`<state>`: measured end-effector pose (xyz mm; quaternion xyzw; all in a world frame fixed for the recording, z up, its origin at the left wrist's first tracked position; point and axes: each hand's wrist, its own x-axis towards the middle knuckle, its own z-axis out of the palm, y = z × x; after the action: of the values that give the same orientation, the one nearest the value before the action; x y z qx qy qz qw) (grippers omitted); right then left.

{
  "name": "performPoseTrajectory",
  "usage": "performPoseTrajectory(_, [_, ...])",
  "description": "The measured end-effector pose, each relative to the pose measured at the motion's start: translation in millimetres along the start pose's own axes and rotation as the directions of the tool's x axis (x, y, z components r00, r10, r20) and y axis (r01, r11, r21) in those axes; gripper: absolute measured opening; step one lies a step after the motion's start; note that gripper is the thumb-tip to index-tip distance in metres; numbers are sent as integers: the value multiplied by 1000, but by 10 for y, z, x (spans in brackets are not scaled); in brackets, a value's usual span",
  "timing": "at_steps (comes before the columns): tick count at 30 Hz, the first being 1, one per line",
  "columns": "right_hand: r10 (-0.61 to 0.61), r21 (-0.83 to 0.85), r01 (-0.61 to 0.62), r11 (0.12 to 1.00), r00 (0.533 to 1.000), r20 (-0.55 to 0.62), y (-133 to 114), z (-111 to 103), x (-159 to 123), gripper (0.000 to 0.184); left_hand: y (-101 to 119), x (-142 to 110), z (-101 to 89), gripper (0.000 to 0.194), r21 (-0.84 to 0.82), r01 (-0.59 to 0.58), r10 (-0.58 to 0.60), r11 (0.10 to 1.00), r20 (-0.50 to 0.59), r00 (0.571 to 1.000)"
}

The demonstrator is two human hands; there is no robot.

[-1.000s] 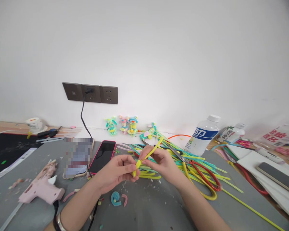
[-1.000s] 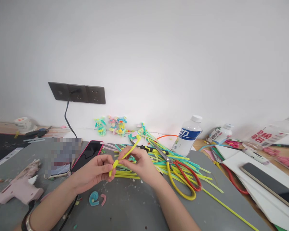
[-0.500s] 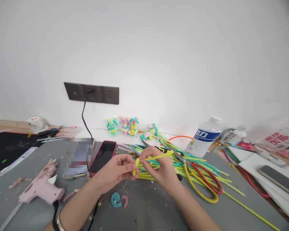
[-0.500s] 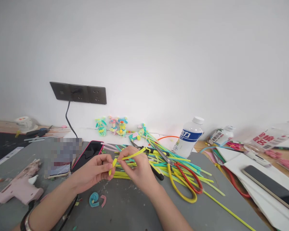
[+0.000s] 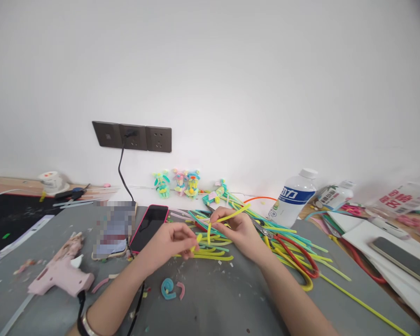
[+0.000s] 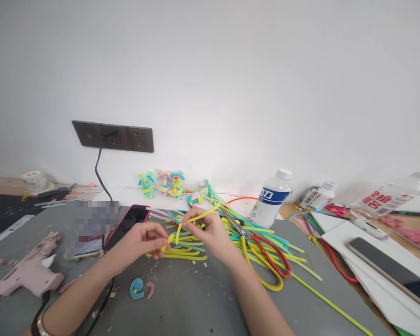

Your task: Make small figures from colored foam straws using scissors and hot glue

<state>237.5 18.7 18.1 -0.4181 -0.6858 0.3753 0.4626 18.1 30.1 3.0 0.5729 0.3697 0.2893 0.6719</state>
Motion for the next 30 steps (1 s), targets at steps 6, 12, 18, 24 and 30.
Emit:
performPoseTrajectory(6, [-17, 32, 13, 999, 992, 122, -11, 10, -17, 15, -93, -41, 73, 24, 296, 93, -156, 951, 197, 968])
performPoseTrajectory(12, [-12, 2, 12, 1000, 985, 170, 2, 52, -28, 11, 10, -34, 50, 30, 267, -4, -17, 964, 79, 997])
performPoseTrajectory(18, [-30, -5, 32, 999, 977, 209, 18, 133, -39, 8, 9, -2, 43, 29, 169, -12, 7, 986, 30, 1000])
performPoseTrajectory(24, [-77, -43, 85, 995, 983, 168, -4, 186, -50, 7, 39, -25, 53, 30, 155, -16, 17, 988, -2, 1000])
performPoseTrajectory(30, [-121, -73, 127, 989, 990, 77, -34, 218, -54, 7, 102, -44, 63, 34, 155, -58, 69, 986, -65, 995])
